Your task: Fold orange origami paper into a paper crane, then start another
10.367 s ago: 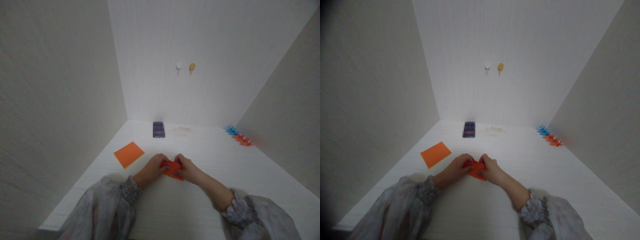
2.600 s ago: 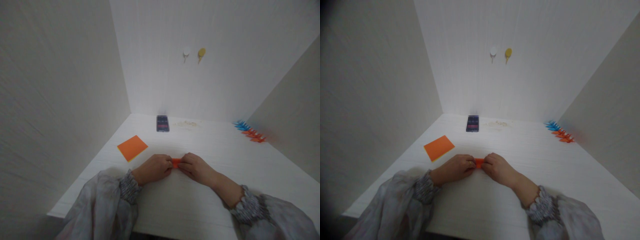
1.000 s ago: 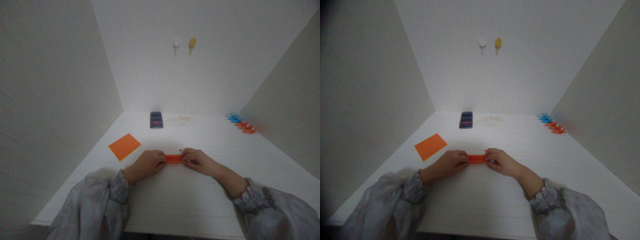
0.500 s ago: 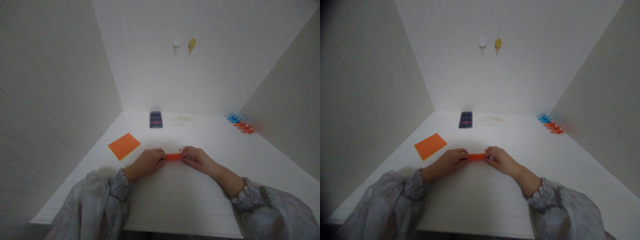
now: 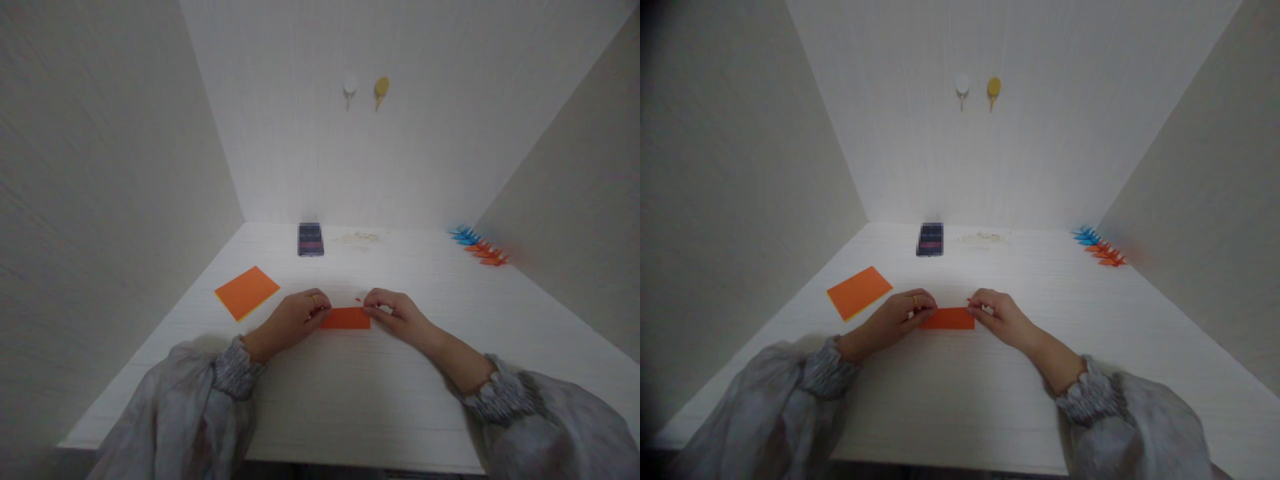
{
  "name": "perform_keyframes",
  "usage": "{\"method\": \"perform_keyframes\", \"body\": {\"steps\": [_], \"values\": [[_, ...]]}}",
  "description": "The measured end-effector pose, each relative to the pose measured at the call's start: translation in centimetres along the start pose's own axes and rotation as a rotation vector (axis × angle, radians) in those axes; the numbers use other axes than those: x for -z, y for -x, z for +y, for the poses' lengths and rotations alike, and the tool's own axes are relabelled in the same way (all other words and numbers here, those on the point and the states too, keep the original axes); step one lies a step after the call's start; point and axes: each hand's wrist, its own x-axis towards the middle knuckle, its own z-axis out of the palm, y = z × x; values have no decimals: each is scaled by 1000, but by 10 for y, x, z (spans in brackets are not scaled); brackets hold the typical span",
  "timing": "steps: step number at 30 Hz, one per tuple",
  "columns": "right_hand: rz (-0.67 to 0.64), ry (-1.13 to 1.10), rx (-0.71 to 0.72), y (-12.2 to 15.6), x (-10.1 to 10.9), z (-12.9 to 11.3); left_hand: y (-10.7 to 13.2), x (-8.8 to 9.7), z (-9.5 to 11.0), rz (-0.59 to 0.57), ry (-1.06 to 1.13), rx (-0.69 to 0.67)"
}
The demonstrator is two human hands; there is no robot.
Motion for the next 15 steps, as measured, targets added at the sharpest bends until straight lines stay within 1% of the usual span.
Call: {"method": "perform_keyframes", "body": {"steps": [7, 13, 15], "values": [[21, 62, 101, 1, 2, 3, 2, -2, -5, 34, -108, -48], [32, 163, 192, 0, 4, 0, 2, -1, -8, 54, -275, -154], [49, 230, 249, 0, 5, -1, 2, 1, -7, 61, -359, -198]]}}
